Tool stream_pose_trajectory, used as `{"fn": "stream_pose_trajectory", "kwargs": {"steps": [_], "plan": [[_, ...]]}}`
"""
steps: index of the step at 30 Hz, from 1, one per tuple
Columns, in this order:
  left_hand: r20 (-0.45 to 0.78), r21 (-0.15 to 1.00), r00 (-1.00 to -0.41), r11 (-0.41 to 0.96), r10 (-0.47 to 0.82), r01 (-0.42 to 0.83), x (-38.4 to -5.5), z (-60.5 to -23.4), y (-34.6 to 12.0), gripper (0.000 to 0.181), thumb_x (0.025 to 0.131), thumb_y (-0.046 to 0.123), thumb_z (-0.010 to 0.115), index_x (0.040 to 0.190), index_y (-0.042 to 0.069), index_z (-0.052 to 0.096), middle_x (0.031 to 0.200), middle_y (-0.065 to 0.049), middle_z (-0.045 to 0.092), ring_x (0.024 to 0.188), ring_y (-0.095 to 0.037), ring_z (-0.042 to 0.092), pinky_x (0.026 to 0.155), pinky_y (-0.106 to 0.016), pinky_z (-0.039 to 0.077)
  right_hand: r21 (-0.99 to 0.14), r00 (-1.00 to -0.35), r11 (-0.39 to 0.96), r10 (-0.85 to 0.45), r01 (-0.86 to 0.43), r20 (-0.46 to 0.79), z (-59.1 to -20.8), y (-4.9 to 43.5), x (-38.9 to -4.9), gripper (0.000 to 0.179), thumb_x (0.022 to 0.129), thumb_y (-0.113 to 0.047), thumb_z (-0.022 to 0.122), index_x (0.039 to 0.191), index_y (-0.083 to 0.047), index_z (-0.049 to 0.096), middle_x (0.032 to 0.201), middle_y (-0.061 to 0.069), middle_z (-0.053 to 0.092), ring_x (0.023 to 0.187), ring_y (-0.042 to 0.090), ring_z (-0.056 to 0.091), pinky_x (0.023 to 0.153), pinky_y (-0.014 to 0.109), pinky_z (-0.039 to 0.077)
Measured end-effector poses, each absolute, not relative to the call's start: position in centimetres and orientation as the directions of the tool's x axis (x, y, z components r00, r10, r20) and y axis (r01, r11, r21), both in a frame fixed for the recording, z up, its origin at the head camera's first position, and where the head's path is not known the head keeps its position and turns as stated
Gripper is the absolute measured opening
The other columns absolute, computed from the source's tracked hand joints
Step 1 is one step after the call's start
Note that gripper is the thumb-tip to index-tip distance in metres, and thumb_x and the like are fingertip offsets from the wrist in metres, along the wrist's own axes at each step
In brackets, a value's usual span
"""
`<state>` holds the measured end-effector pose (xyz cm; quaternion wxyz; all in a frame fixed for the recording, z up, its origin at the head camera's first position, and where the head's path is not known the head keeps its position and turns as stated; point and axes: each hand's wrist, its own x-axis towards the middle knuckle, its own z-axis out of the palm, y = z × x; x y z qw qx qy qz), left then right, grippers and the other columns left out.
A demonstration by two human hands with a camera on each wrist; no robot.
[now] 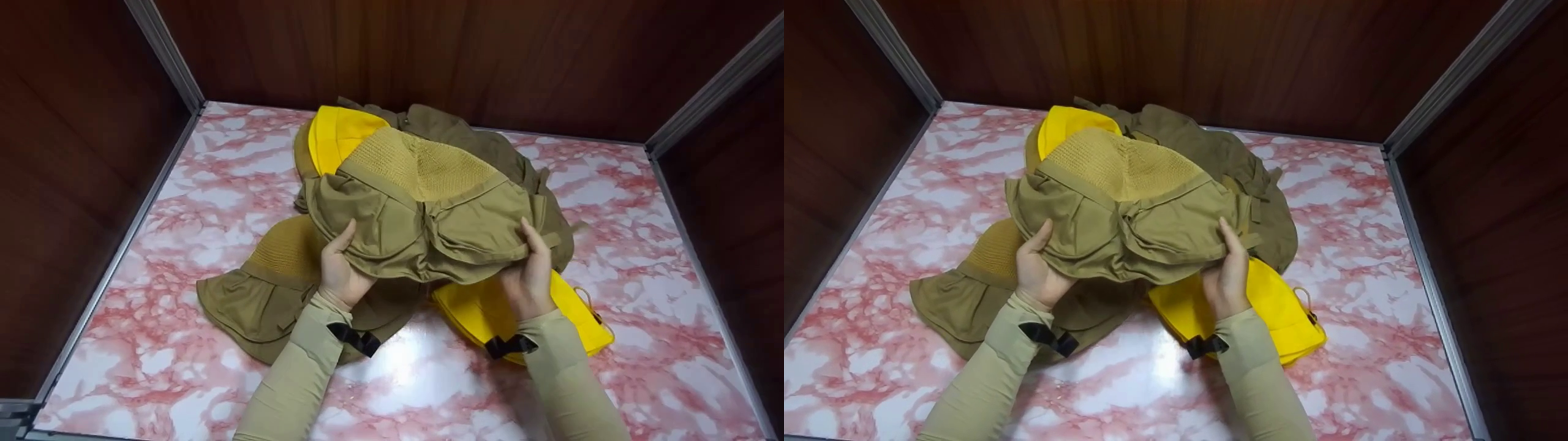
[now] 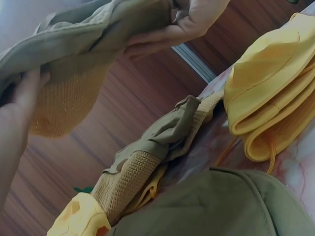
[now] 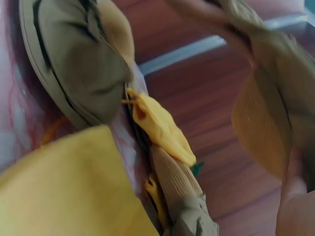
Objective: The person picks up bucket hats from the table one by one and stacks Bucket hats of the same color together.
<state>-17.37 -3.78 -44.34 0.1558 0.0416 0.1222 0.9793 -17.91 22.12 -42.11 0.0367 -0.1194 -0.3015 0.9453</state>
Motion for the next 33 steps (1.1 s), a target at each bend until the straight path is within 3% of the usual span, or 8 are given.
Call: {"fn": "stream_pose_trajectory", "kwargs": {"steps": [5,11,14,21,27,30,33], "plan": [[0.058,0.231,-0.946,-0.926,0.320,-0.299,-17.3,-44.6,-4.1,0.026,0.098,0.020,0.056,0.119,0.008,0.064,0.118,-0.006,0.070,0.112,-0.019,0.065,0.101,-0.034,0.050,-0.590,-0.949,-0.806,0.146,0.050,-0.281,-42.3,22.4,-18.0,0.015,0.103,-0.012,0.049,0.116,-0.005,0.052,0.112,0.005,0.060,0.098,0.017,0.063,0.089,0.027,0.052],[0.051,0.293,-0.955,-0.919,0.291,-0.264,-17.2,-44.8,-4.5,0.031,0.106,0.019,0.037,0.120,0.007,0.062,0.120,-0.005,0.069,0.113,-0.019,0.065,0.103,-0.034,0.049,-0.572,-0.952,-0.819,0.132,0.053,-0.277,-42.7,22.3,-17.9,0.028,0.103,-0.006,0.046,0.130,-0.006,0.042,0.127,0.004,0.050,0.112,0.017,0.058,0.096,0.028,0.051],[0.018,0.371,-0.968,-0.900,0.252,-0.228,-17.1,-45.1,-4.6,0.034,0.108,0.020,0.031,0.123,0.008,0.059,0.121,-0.003,0.067,0.115,-0.017,0.064,0.105,-0.033,0.048,-0.571,-0.953,-0.820,0.142,0.038,-0.268,-42.8,22.3,-17.9,0.030,0.102,-0.003,0.047,0.131,-0.007,0.042,0.128,0.004,0.051,0.112,0.017,0.058,0.096,0.028,0.052],[-0.070,0.537,-0.987,-0.828,0.148,-0.162,-17.2,-45.6,-5.2,0.033,0.109,0.024,0.031,0.135,0.011,0.046,0.129,0.001,0.062,0.121,-0.013,0.059,0.112,-0.033,0.042,-0.615,-0.936,-0.785,0.155,0.077,-0.315,-43.3,22.1,-17.7,0.021,0.100,-0.001,0.050,0.121,-0.006,0.048,0.117,0.002,0.056,0.103,0.015,0.061,0.092,0.026,0.053],[-0.107,0.634,-0.994,-0.771,-0.007,-0.063,-17.5,-45.4,-6.2,0.034,0.107,0.026,0.042,0.133,0.005,0.049,0.123,-0.001,0.066,0.114,-0.015,0.063,0.106,-0.033,0.048,-0.659,-0.936,-0.747,0.169,0.081,-0.307,-43.7,22.0,-17.6,0.014,0.098,0.001,0.052,0.111,-0.004,0.054,0.108,0.002,0.060,0.097,0.014,0.063,0.089,0.025,0.054],[-0.152,0.700,-0.984,-0.713,-0.091,-0.042,-17.5,-45.1,-6.6,0.031,0.104,0.026,0.051,0.124,0.003,0.052,0.118,-0.003,0.066,0.108,-0.015,0.063,0.099,-0.030,0.051,-0.664,-0.948,-0.742,0.141,0.089,-0.284,-43.9,22.0,-17.5,0.015,0.101,-0.006,0.052,0.115,-0.006,0.057,0.112,0.001,0.062,0.102,0.014,0.063,0.094,0.026,0.052],[-0.149,0.782,-0.975,-0.623,-0.166,-0.013,-17.3,-44.8,-7.1,0.029,0.099,0.017,0.059,0.123,0.001,0.052,0.117,-0.005,0.065,0.105,-0.015,0.063,0.095,-0.028,0.053,-0.667,-0.959,-0.738,0.101,0.107,-0.266,-44.0,22.1,-17.4,0.022,0.103,-0.015,0.049,0.124,-0.011,0.056,0.124,-0.001,0.060,0.114,0.013,0.059,0.107,0.029,0.044]]}}
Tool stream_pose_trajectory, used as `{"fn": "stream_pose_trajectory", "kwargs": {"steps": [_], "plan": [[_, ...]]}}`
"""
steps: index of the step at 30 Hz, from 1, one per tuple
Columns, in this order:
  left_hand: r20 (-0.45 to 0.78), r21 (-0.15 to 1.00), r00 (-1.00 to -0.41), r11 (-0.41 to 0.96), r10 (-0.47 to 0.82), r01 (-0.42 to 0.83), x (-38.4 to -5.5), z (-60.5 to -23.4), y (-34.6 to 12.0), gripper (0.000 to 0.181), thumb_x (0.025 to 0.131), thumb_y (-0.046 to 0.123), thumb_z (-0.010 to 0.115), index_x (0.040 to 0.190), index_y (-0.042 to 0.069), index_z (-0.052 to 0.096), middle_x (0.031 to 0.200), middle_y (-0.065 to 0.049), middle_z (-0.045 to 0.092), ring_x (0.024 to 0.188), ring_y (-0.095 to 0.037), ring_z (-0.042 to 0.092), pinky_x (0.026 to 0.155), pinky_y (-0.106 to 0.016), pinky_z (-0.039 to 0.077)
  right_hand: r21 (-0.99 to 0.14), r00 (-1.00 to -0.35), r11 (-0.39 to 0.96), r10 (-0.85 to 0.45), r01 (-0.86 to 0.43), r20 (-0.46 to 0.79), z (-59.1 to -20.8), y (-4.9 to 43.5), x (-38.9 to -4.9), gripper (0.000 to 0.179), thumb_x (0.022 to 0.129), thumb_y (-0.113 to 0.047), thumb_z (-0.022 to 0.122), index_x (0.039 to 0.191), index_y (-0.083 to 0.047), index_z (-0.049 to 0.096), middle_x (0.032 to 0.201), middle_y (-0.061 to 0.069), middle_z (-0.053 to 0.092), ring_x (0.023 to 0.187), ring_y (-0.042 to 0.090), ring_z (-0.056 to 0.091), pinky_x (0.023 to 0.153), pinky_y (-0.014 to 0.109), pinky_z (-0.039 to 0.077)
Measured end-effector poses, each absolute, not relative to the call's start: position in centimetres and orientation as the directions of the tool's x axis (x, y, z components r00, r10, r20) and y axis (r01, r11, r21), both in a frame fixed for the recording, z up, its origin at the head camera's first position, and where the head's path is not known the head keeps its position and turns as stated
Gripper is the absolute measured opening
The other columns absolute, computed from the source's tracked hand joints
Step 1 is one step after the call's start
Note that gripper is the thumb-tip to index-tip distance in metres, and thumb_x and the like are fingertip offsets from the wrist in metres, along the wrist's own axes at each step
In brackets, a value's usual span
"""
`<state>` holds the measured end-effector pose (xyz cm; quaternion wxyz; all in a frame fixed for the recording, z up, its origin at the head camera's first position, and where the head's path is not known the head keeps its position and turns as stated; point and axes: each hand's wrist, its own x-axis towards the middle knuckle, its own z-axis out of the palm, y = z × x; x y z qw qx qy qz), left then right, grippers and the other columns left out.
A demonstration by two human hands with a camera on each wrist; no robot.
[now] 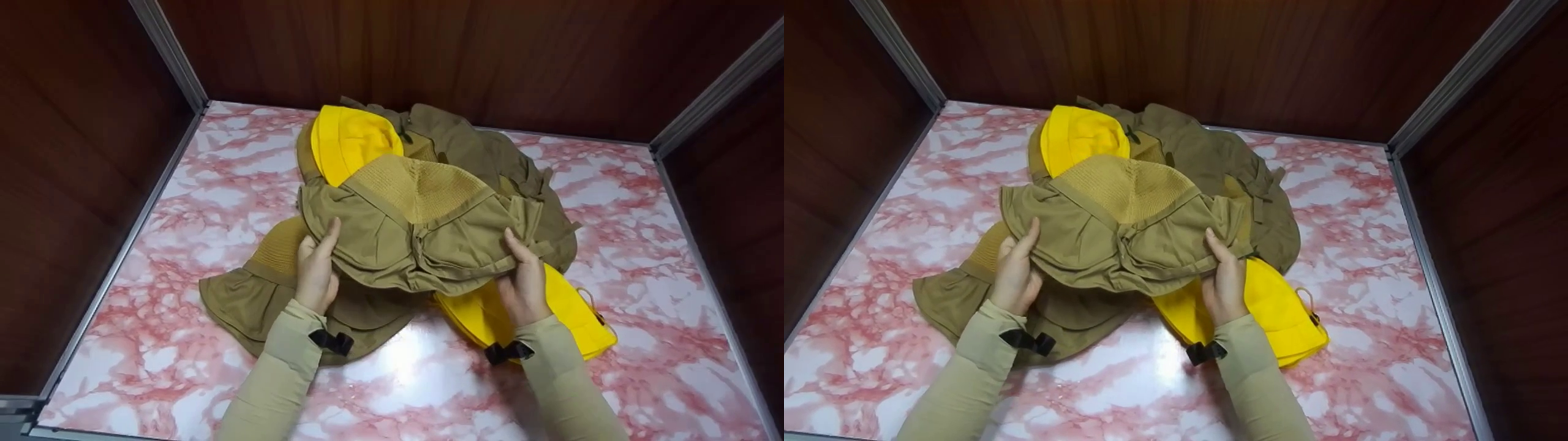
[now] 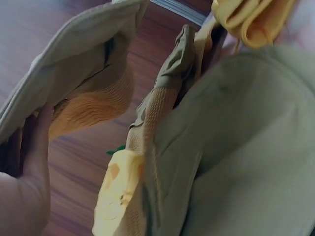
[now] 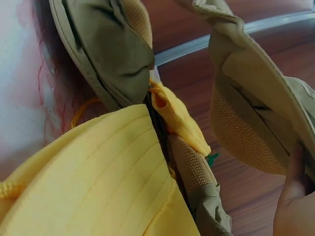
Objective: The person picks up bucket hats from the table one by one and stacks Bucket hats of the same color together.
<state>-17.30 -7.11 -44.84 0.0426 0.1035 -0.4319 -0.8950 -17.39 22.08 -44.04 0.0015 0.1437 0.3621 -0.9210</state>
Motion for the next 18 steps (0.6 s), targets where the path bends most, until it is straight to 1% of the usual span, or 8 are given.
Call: {"fn": "stream_pose_trajectory", "kwargs": {"steps": [3,4,6,7,9,12,15,18], "plan": [[-0.092,0.835,-0.973,-0.548,-0.212,0.040,-17.2,-44.8,-7.7,0.048,0.094,0.002,0.063,0.139,0.002,0.045,0.133,-0.010,0.058,0.113,-0.016,0.060,0.098,-0.029,0.052,-0.666,-0.955,-0.735,0.091,0.126,-0.282,-44.1,22.1,-17.4,0.025,0.104,-0.019,0.048,0.128,-0.015,0.055,0.128,-0.003,0.059,0.118,0.012,0.057,0.112,0.030,0.040],[-0.072,0.848,-0.973,-0.527,-0.221,0.057,-17.2,-44.8,-7.9,0.054,0.092,-0.001,0.064,0.141,0.003,0.042,0.134,-0.011,0.056,0.114,-0.018,0.060,0.097,-0.030,0.053,-0.674,-0.954,-0.728,0.098,0.126,-0.284,-44.2,22.1,-17.3,0.025,0.104,-0.018,0.049,0.128,-0.017,0.054,0.128,-0.004,0.058,0.118,0.012,0.057,0.112,0.030,0.040],[-0.053,0.863,-0.969,-0.499,-0.241,0.077,-17.2,-44.7,-8.5,0.064,0.089,-0.005,0.066,0.145,0.005,0.037,0.142,-0.013,0.049,0.118,-0.019,0.057,0.099,-0.030,0.052,-0.690,-0.953,-0.715,0.118,0.114,-0.280,-44.3,22.0,-17.3,0.025,0.102,-0.014,0.052,0.127,-0.017,0.055,0.124,-0.003,0.060,0.114,0.013,0.059,0.108,0.031,0.044],[-0.048,0.869,-0.967,-0.488,-0.250,0.083,-17.2,-44.7,-8.8,0.065,0.089,-0.005,0.067,0.145,0.005,0.036,0.142,-0.013,0.048,0.118,-0.020,0.057,0.098,-0.030,0.052,-0.699,-0.953,-0.707,0.131,0.103,-0.273,-44.3,21.9,-17.3,0.024,0.101,-0.012,0.054,0.125,-0.017,0.055,0.121,-0.002,0.062,0.111,0.014,0.061,0.105,0.030,0.047],[-0.050,0.880,-0.963,-0.467,-0.266,0.083,-17.2,-44.6,-9.4,0.059,0.089,-0.003,0.068,0.140,0.004,0.038,0.136,-0.013,0.051,0.114,-0.020,0.058,0.096,-0.030,0.053,-0.730,-0.958,-0.679,0.156,0.074,-0.242,-44.4,21.8,-17.3,0.025,0.099,-0.006,0.057,0.121,-0.015,0.056,0.116,-0.001,0.065,0.107,0.015,0.063,0.100,0.031,0.051],[-0.061,0.894,-0.958,-0.442,-0.281,0.073,-17.1,-44.4,-10.5,0.048,0.092,0.004,0.067,0.133,0.004,0.043,0.123,-0.010,0.059,0.103,-0.018,0.062,0.091,-0.030,0.055,-0.751,-0.960,-0.658,0.171,0.055,-0.220,-44.4,21.6,-17.2,0.025,0.096,0.000,0.059,0.118,-0.012,0.058,0.114,0.001,0.067,0.106,0.016,0.065,0.099,0.031,0.052],[-0.063,0.913,-0.951,-0.402,-0.302,0.067,-16.9,-44.5,-11.6,0.037,0.094,0.009,0.066,0.126,0.004,0.049,0.107,-0.006,0.066,0.091,-0.016,0.065,0.082,-0.029,0.057,-0.753,-0.968,-0.654,0.143,0.064,-0.207,-44.5,21.5,-17.0,0.025,0.097,-0.002,0.058,0.118,-0.015,0.052,0.116,0.000,0.064,0.108,0.014,0.063,0.101,0.030,0.050],[-0.047,0.933,-0.940,-0.352,-0.338,0.080,-16.8,-44.7,-12.6,0.026,0.095,0.011,0.065,0.117,0.003,0.054,0.094,-0.002,0.067,0.080,-0.013,0.064,0.073,-0.026,0.056,-0.741,-0.970,-0.667,0.117,0.083,-0.214,-44.6,21.4,-16.9,0.014,0.099,-0.009,0.058,0.104,-0.018,0.048,0.109,-0.002,0.063,0.102,0.013,0.063,0.097,0.027,0.051]]}}
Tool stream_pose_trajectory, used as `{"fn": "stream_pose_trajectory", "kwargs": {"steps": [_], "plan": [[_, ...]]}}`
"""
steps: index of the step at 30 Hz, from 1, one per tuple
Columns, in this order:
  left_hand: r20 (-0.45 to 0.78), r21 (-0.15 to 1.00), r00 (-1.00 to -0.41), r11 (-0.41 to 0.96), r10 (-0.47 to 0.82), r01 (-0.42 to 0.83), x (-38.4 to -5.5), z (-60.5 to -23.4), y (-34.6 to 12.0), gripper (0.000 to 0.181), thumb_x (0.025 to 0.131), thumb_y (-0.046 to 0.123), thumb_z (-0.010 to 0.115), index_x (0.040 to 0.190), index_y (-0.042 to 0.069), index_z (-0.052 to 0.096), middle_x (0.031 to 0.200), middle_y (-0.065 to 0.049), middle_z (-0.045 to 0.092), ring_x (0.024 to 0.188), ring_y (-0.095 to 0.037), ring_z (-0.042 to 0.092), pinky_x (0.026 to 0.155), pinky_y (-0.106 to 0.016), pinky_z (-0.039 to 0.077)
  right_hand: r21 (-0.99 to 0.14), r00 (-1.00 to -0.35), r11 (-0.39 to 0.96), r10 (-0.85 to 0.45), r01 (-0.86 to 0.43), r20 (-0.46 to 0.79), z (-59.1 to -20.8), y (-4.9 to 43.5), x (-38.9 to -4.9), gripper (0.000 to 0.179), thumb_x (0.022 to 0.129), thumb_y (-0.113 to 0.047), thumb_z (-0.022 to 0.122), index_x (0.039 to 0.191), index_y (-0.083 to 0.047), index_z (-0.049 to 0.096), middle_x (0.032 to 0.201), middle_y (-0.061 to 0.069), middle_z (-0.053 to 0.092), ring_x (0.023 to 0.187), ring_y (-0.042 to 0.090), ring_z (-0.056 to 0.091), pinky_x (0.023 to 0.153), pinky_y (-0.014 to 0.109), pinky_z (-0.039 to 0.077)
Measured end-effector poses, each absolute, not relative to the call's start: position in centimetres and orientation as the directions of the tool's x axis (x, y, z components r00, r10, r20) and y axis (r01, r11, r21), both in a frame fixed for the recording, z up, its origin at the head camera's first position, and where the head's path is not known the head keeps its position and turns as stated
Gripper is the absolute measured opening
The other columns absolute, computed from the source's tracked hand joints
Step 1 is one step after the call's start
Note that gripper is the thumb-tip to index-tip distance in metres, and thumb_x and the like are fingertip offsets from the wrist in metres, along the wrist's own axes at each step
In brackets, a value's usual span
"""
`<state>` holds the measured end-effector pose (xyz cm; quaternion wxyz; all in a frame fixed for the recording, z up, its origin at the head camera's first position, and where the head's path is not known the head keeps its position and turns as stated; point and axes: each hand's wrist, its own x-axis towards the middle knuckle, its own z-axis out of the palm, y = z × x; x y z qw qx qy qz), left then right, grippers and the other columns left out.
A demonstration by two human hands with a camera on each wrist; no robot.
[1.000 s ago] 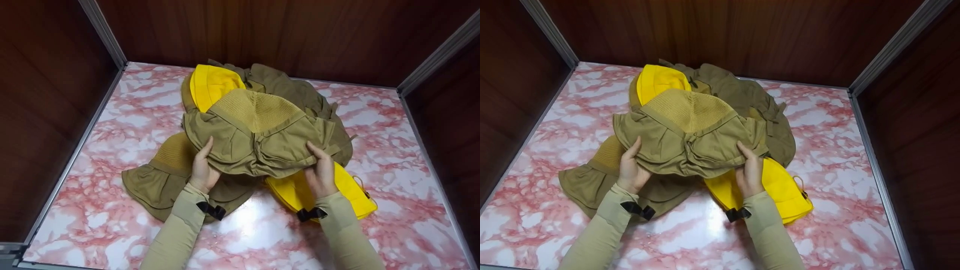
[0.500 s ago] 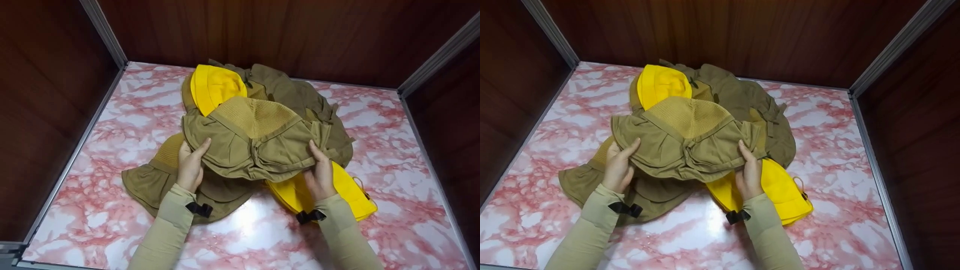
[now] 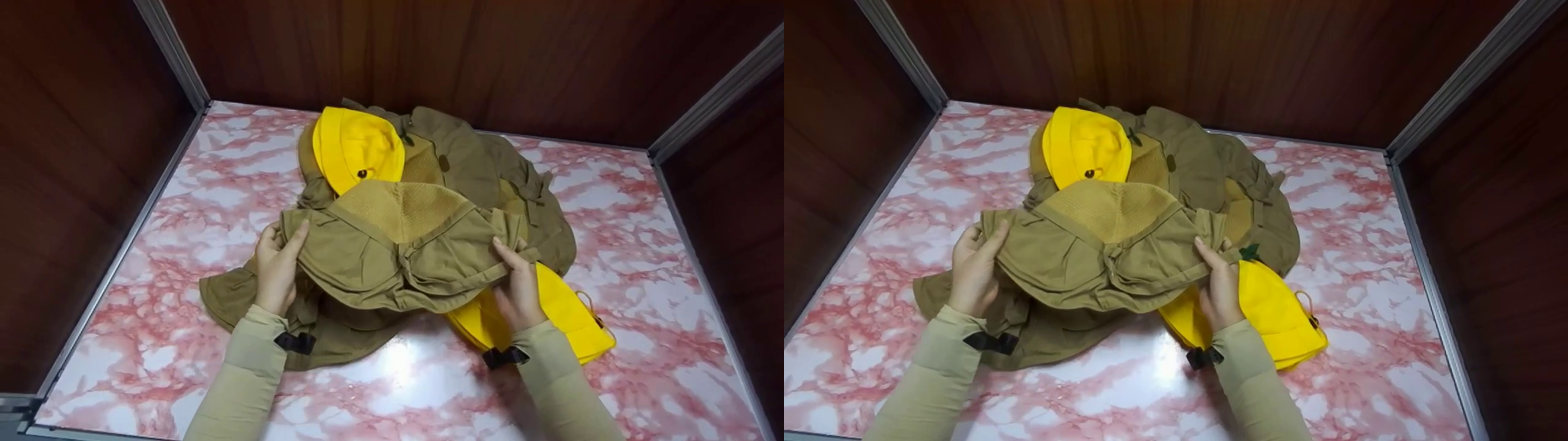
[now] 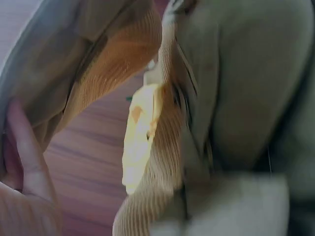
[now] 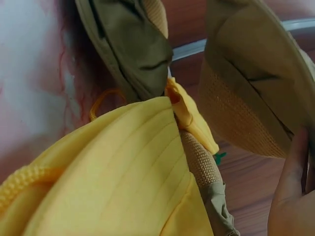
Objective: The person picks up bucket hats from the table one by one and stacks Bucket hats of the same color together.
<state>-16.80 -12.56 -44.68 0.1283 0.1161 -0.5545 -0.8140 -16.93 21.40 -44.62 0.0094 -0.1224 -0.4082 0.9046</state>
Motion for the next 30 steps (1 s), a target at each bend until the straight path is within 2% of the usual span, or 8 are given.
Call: {"fn": "stream_pose_trajectory", "kwargs": {"steps": [5,11,15,17,21,23,26,30], "plan": [[-0.015,0.959,-0.906,-0.263,-0.424,0.107,-16.5,-45.4,-14.2,0.011,0.098,0.011,0.061,0.105,0.005,0.055,0.081,0.002,0.063,0.069,-0.008,0.057,0.063,-0.021,0.049,-0.756,-0.971,-0.647,0.100,0.102,-0.216,-44.9,21.0,-16.7,0.021,0.099,-0.014,0.059,0.081,-0.017,0.049,0.088,-0.001,0.066,0.082,0.014,0.067,0.078,0.027,0.057],[-0.028,0.970,-0.862,-0.222,-0.507,0.099,-15.7,-45.9,-16.2,0.007,0.100,0.010,0.057,0.104,0.006,0.053,0.086,0.005,0.065,0.074,-0.005,0.061,0.067,-0.019,0.050,-0.872,-0.983,-0.467,0.031,0.147,-0.183,-45.5,20.5,-16.4,0.011,0.100,-0.014,0.058,0.103,-0.010,0.068,0.097,0.006,0.070,0.085,0.020,0.070,0.079,0.031,0.059],[-0.038,0.967,-0.825,-0.228,-0.564,0.111,-15.3,-46.0,-17.5,0.005,0.100,0.010,0.056,0.103,0.007,0.053,0.086,0.006,0.065,0.076,-0.005,0.061,0.068,-0.018,0.050,-0.922,-0.981,-0.352,0.041,0.162,-0.188,-45.8,19.8,-16.3,0.010,0.096,-0.010,0.063,0.102,-0.010,0.072,0.088,0.005,0.072,0.078,0.019,0.070,0.071,0.029,0.059],[-0.039,0.971,-0.802,-0.211,-0.596,0.110,-15.2,-46.0,-18.0,0.004,0.100,0.011,0.056,0.102,0.009,0.053,0.085,0.006,0.063,0.075,-0.005,0.058,0.067,-0.018,0.049,-0.936,-0.980,-0.309,0.051,0.166,-0.191,-46.0,19.3,-16.2,0.005,0.094,-0.006,0.065,0.093,-0.010,0.069,0.073,0.001,0.066,0.066,0.015,0.064,0.061,0.025,0.054],[-0.045,0.961,-0.775,-0.238,-0.631,0.138,-14.9,-46.2,-18.7,0.004,0.101,0.014,0.055,0.101,0.011,0.052,0.085,0.005,0.059,0.076,-0.006,0.057,0.069,-0.019,0.048,-0.949,-0.978,-0.262,0.058,0.177,-0.198,-46.4,18.4,-16.0,0.019,0.090,0.000,0.067,0.081,-0.010,0.054,0.057,-0.006,0.045,0.055,0.009,0.047,0.052,0.021,0.043],[-0.048,0.949,-0.759,-0.266,-0.649,0.168,-14.8,-46.4,-19.0,0.004,0.101,0.013,0.055,0.101,0.011,0.051,0.087,0.004,0.059,0.078,-0.007,0.057,0.072,-0.019,0.049,-0.951,-0.978,-0.245,0.047,0.187,-0.204,-46.6,17.9,-15.9,0.022,0.088,0.002,0.068,0.081,-0.009,0.051,0.058,-0.007,0.043,0.054,0.008,0.046,0.051,0.020,0.042],[-0.050,0.934,-0.727,-0.290,-0.685,0.209,-14.6,-46.8,-19.8,0.004,0.101,0.009,0.053,0.099,0.010,0.050,0.091,0.004,0.059,0.083,-0.007,0.058,0.078,-0.019,0.049,-0.953,-0.979,-0.229,-0.009,0.200,-0.204,-47.1,17.2,-15.7,0.018,0.086,0.003,0.070,0.093,-0.008,0.057,0.066,-0.004,0.059,0.059,0.009,0.056,0.054,0.021,0.049],[-0.060,0.941,-0.686,-0.271,-0.725,0.205,-14.1,-47.3,-21.1,0.008,0.101,0.004,0.051,0.096,0.011,0.050,0.092,0.007,0.059,0.086,-0.005,0.056,0.082,-0.016,0.046,-0.947,-0.975,-0.244,-0.121,0.209,-0.184,-47.9,16.1,-15.4,0.028,0.085,0.005,0.070,0.108,-0.003,0.058,0.082,0.003,0.072,0.072,0.015,0.067,0.065,0.025,0.058]]}}
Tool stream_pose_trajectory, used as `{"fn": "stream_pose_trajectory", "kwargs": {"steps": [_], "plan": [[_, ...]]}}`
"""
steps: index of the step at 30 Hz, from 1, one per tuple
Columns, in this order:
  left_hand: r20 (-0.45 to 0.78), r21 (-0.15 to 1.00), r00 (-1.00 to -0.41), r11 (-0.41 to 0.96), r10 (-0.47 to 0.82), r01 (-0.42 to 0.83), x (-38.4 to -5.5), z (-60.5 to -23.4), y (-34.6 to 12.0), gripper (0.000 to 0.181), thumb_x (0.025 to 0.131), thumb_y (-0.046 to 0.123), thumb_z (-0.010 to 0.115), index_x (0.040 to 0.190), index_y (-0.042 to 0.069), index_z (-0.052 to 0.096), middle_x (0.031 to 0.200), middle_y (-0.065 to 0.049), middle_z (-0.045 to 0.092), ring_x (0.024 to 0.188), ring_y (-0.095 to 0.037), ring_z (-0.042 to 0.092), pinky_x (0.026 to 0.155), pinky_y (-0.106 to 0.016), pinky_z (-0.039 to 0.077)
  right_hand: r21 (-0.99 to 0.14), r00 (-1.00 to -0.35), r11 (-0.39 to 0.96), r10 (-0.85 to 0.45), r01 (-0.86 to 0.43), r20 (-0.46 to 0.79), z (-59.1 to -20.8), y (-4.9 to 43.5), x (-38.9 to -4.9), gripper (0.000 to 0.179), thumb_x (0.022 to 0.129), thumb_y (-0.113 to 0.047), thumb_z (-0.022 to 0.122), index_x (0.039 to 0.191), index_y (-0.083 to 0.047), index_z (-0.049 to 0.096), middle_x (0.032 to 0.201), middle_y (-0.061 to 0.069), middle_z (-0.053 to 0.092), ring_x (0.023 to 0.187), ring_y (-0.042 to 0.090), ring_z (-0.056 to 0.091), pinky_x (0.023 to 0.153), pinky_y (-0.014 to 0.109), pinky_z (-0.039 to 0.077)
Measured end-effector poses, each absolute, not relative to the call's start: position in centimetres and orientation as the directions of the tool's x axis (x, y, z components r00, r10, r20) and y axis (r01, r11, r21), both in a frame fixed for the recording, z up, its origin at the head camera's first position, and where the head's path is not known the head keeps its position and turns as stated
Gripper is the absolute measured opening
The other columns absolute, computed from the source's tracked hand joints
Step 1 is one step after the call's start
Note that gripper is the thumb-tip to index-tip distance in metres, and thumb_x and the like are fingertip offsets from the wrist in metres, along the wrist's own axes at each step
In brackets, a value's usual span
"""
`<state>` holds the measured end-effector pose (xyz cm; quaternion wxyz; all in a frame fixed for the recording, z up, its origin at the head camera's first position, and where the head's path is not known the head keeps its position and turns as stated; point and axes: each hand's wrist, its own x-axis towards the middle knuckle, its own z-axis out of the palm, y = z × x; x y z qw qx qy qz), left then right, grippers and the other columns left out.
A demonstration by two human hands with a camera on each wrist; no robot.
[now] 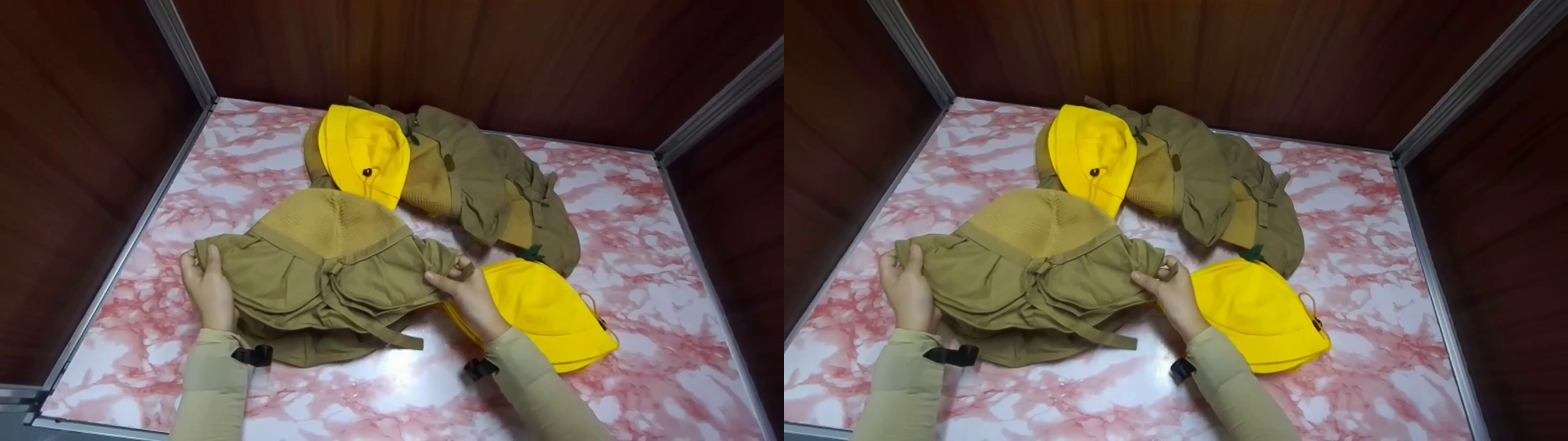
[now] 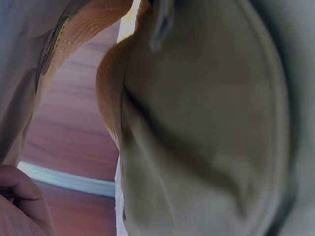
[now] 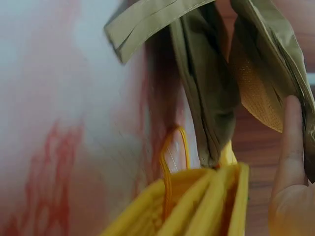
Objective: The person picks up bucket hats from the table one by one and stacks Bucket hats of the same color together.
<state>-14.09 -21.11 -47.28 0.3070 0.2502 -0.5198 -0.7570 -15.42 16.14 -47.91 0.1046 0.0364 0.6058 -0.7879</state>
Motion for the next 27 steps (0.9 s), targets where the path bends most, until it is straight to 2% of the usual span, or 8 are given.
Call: {"fn": "stream_pose_trajectory", "kwargs": {"steps": [3,5,9,12,16,20,23,27], "plan": [[-0.074,0.956,-0.675,-0.244,-0.734,0.161,-13.6,-47.5,-22.0,0.011,0.100,0.003,0.051,0.094,0.012,0.051,0.088,0.008,0.058,0.084,-0.005,0.054,0.080,-0.016,0.045,-0.944,-0.967,-0.243,-0.175,0.225,-0.185,-48.4,15.7,-15.1,0.039,0.083,0.009,0.070,0.117,0.001,0.053,0.085,0.005,0.073,0.077,0.017,0.070,0.070,0.028,0.060],[-0.090,0.975,-0.669,-0.202,-0.737,0.090,-13.3,-47.6,-22.5,0.010,0.100,0.004,0.053,0.093,0.012,0.051,0.086,0.008,0.057,0.081,-0.004,0.054,0.077,-0.016,0.045,-0.948,-0.960,-0.209,-0.194,0.241,-0.201,-48.7,15.5,-14.9,0.045,0.082,0.011,0.070,0.120,0.002,0.048,0.082,0.005,0.073,0.073,0.017,0.070,0.066,0.027,0.060],[-0.126,0.986,-0.678,-0.017,-0.725,-0.165,-12.7,-48.0,-23.6,0.010,0.102,0.015,0.053,0.105,0.005,0.054,0.101,-0.001,0.061,0.083,-0.005,0.050,0.077,-0.019,0.042,-0.966,-0.953,-0.068,-0.196,0.248,-0.231,-49.2,15.2,-14.7,0.052,0.081,0.009,0.072,0.123,0.002,0.043,0.080,0.004,0.071,0.067,0.014,0.067,0.057,0.024,0.056],[-0.132,0.933,-0.694,0.147,-0.708,-0.328,-12.4,-48.4,-24.2,0.030,0.102,0.023,0.051,0.122,0.000,0.050,0.114,-0.014,0.058,0.091,-0.014,0.051,0.081,-0.026,0.039,-0.973,-0.954,0.063,-0.190,0.222,-0.230,-49.5,15.0,-14.7,0.051,0.080,0.004,0.075,0.122,0.003,0.045,0.080,0.005,0.070,0.066,0.012,0.065,0.058,0.023,0.055],[-0.101,0.837,-0.727,0.337,-0.679,-0.432,-12.1,-48.6,-24.4,0.044,0.101,0.026,0.052,0.137,0.004,0.042,0.124,-0.023,0.054,0.111,-0.035,0.052,0.090,-0.044,0.042,-0.952,-0.962,0.268,-0.185,0.150,-0.203,-49.2,15.2,-14.6,0.054,0.082,-0.004,0.078,0.126,0.001,0.048,0.086,0.007,0.068,0.070,0.012,0.061,0.060,0.023,0.053],[0.043,0.722,-0.816,0.583,-0.576,-0.373,-11.7,-47.9,-22.4,0.049,0.097,0.019,0.059,0.142,0.007,0.044,0.143,-0.026,0.041,0.132,-0.047,0.035,0.099,-0.063,0.042,-0.895,-0.968,0.443,-0.190,0.062,-0.161,-48.3,15.8,-14.4,0.062,0.082,-0.011,0.080,0.137,-0.002,0.051,0.103,0.013,0.065,0.073,0.014,0.057,0.061,0.022,0.050],[0.153,0.597,-0.908,0.768,-0.391,-0.230,-11.5,-47.1,-19.2,0.048,0.095,0.024,0.065,0.138,0.008,0.051,0.149,-0.026,0.034,0.139,-0.052,0.024,0.107,-0.073,0.030,-0.877,-0.969,0.479,-0.208,0.017,-0.132,-47.4,16.4,-14.5,0.062,0.084,-0.013,0.079,0.139,-0.002,0.053,0.114,0.016,0.065,0.070,0.015,0.062,0.060,0.021,0.052],[0.169,0.433,-0.980,0.901,-0.106,-0.023,-11.1,-46.9,-13.7,0.066,0.091,0.053,0.063,0.144,0.016,0.048,0.159,-0.020,0.025,0.145,-0.056,0.009,0.112,-0.078,0.002,-0.869,-0.970,0.494,-0.226,-0.032,-0.093,-46.3,17.2,-14.9,0.051,0.086,-0.008,0.076,0.133,0.000,0.059,0.115,0.018,0.066,0.066,0.017,0.066,0.059,0.020,0.054]]}}
